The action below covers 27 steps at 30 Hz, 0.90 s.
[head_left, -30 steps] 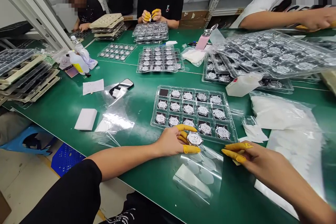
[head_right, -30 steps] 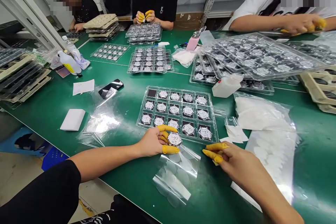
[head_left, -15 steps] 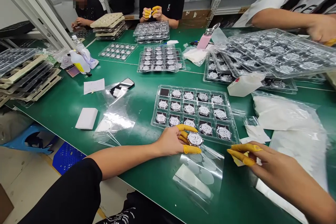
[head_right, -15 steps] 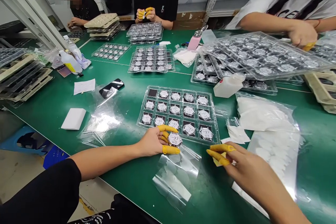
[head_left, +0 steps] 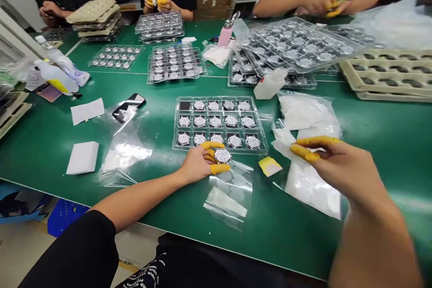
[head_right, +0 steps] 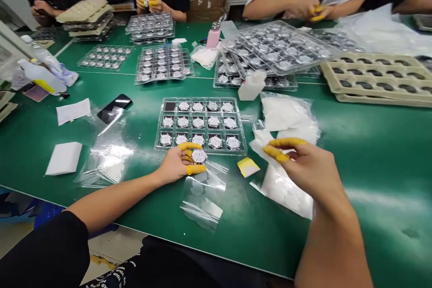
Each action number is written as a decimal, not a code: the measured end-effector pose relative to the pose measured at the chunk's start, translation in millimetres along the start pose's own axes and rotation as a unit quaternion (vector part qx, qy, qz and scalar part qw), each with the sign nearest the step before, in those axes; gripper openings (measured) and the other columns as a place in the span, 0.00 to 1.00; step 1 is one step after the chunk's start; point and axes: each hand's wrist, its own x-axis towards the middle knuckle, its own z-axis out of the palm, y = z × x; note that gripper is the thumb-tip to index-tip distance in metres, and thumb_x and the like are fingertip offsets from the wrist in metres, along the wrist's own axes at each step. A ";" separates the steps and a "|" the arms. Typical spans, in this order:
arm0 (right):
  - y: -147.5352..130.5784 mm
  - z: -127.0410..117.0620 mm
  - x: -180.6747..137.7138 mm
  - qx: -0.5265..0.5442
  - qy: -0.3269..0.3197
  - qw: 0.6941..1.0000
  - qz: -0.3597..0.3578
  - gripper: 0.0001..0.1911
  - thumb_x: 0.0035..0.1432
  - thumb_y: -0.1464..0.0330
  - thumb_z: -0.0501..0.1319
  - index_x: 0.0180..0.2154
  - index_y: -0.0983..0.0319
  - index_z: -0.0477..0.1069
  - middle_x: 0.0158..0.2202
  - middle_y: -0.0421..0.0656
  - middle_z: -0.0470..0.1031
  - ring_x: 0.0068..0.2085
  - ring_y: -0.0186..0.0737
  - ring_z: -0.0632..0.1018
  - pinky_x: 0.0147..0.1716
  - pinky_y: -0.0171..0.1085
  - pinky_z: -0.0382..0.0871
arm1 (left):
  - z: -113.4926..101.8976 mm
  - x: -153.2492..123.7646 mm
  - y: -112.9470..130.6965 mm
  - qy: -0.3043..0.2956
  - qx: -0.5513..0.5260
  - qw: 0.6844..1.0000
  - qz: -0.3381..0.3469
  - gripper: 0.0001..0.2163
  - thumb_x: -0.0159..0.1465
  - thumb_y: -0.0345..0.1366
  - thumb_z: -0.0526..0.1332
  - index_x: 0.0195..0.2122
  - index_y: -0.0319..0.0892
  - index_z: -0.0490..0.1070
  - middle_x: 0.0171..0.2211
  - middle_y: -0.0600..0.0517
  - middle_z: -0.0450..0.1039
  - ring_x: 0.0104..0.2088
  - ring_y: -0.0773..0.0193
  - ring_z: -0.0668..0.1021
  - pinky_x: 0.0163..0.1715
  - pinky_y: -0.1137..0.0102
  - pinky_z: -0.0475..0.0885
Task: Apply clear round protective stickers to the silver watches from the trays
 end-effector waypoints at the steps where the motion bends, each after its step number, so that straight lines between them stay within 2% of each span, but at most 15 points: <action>1: -3.3 1.2 -2.9 0.063 0.016 0.998 0.003 0.16 0.42 0.57 0.69 0.36 0.56 0.78 0.41 0.49 0.82 0.42 0.54 0.82 0.50 0.53 0.75 | -0.2 0.2 0.7 0.002 0.005 1.000 0.004 0.33 0.44 0.33 0.80 0.52 0.39 0.73 0.29 0.58 0.75 0.28 0.74 0.76 0.35 0.74 0.76; 3: -8.6 8.0 -7.7 0.156 -0.032 0.987 -0.010 0.22 0.41 0.57 0.72 0.40 0.58 0.78 0.44 0.49 0.81 0.45 0.52 0.82 0.52 0.51 0.77 | -0.7 0.3 2.5 0.002 0.017 1.000 0.009 0.32 0.44 0.32 0.79 0.51 0.39 0.73 0.30 0.56 0.76 0.29 0.72 0.78 0.35 0.73 0.77; 5: -11.5 16.1 -11.1 0.174 -0.111 0.978 -0.039 0.25 0.41 0.56 0.74 0.42 0.59 0.78 0.47 0.49 0.79 0.44 0.49 0.83 0.51 0.49 0.79 | -0.9 -0.2 4.0 0.001 0.022 1.000 0.009 0.32 0.45 0.32 0.79 0.52 0.39 0.73 0.31 0.55 0.76 0.29 0.72 0.78 0.34 0.74 0.77; 6: -11.9 18.9 -12.2 0.163 -0.127 0.977 -0.059 0.24 0.43 0.55 0.73 0.42 0.59 0.78 0.49 0.49 0.78 0.43 0.47 0.83 0.50 0.49 0.80 | -0.9 -0.4 4.5 0.000 0.022 1.000 0.009 0.31 0.46 0.32 0.79 0.52 0.38 0.73 0.31 0.55 0.76 0.29 0.72 0.78 0.34 0.74 0.77; 8: -11.1 20.8 -13.0 0.116 -0.089 0.984 -0.106 0.18 0.49 0.55 0.71 0.38 0.59 0.78 0.50 0.48 0.77 0.41 0.46 0.83 0.49 0.49 0.81 | -0.8 -0.6 4.3 -0.002 0.023 1.000 0.009 0.31 0.46 0.32 0.79 0.52 0.38 0.73 0.31 0.55 0.76 0.28 0.72 0.78 0.33 0.74 0.77; 11: -9.3 21.8 -13.3 0.049 0.025 0.986 -0.156 0.11 0.53 0.58 0.69 0.32 0.58 0.78 0.47 0.48 0.80 0.43 0.48 0.82 0.47 0.50 0.80 | -1.2 0.7 1.7 -0.002 0.027 1.000 0.013 0.31 0.46 0.31 0.79 0.52 0.39 0.73 0.32 0.54 0.77 0.30 0.72 0.79 0.35 0.74 0.77; 13: -11.7 29.2 -15.9 0.099 0.068 0.978 -0.170 0.10 0.52 0.59 0.72 0.32 0.57 0.78 0.46 0.47 0.81 0.46 0.50 0.81 0.46 0.51 0.78 | -1.8 2.0 -0.8 -0.002 0.029 0.999 0.012 0.32 0.45 0.31 0.79 0.52 0.39 0.74 0.33 0.54 0.77 0.31 0.71 0.80 0.36 0.74 0.77; 15: -19.0 43.8 -21.9 0.185 0.057 0.963 -0.187 0.10 0.54 0.59 0.72 0.34 0.56 0.76 0.46 0.46 0.82 0.47 0.50 0.81 0.45 0.50 0.77 | -2.0 3.1 -2.8 -0.004 0.037 0.999 0.007 0.32 0.45 0.31 0.79 0.52 0.39 0.74 0.32 0.54 0.78 0.31 0.71 0.79 0.36 0.73 0.77; 17: -29.5 61.2 -29.8 0.200 0.018 0.948 -0.247 0.07 0.59 0.61 0.69 0.37 0.56 0.76 0.45 0.45 0.83 0.47 0.47 0.81 0.47 0.50 0.76 | -1.6 3.6 -3.9 -0.007 0.052 0.999 0.005 0.31 0.45 0.31 0.79 0.52 0.39 0.75 0.30 0.55 0.77 0.29 0.72 0.78 0.34 0.73 0.77; 20: -44.0 80.7 -38.4 0.088 -0.015 0.907 -0.411 0.02 0.63 0.66 0.67 0.39 0.54 0.77 0.41 0.43 0.83 0.45 0.46 0.78 0.47 0.50 0.70 | -0.8 3.4 -4.2 -0.009 0.066 0.998 0.001 0.32 0.43 0.29 0.78 0.51 0.39 0.75 0.30 0.55 0.78 0.27 0.73 0.77 0.33 0.74 0.76; 22: -48.7 86.3 -39.9 0.029 -0.029 0.876 -0.481 0.04 0.63 0.69 0.66 0.40 0.53 0.78 0.39 0.42 0.83 0.43 0.46 0.76 0.45 0.49 0.66 | -0.5 3.0 -4.4 -0.007 0.062 0.998 -0.003 0.32 0.42 0.28 0.78 0.51 0.38 0.75 0.31 0.54 0.79 0.27 0.72 0.77 0.33 0.74 0.75; 24: -49.4 88.6 -39.3 0.014 -0.032 0.868 -0.495 0.05 0.64 0.69 0.66 0.40 0.53 0.79 0.40 0.42 0.82 0.43 0.46 0.74 0.44 0.48 0.63 | -0.7 2.6 -5.2 -0.005 0.065 0.998 -0.001 0.32 0.42 0.27 0.77 0.51 0.37 0.75 0.31 0.54 0.79 0.28 0.71 0.78 0.33 0.74 0.75; 27: -47.3 90.8 -37.8 0.025 -0.044 0.875 -0.481 0.03 0.65 0.67 0.65 0.40 0.54 0.78 0.40 0.43 0.81 0.42 0.44 0.73 0.43 0.47 0.61 | -1.4 2.5 -7.0 -0.015 0.088 0.996 0.007 0.31 0.43 0.28 0.76 0.51 0.37 0.76 0.33 0.52 0.80 0.31 0.68 0.80 0.34 0.73 0.76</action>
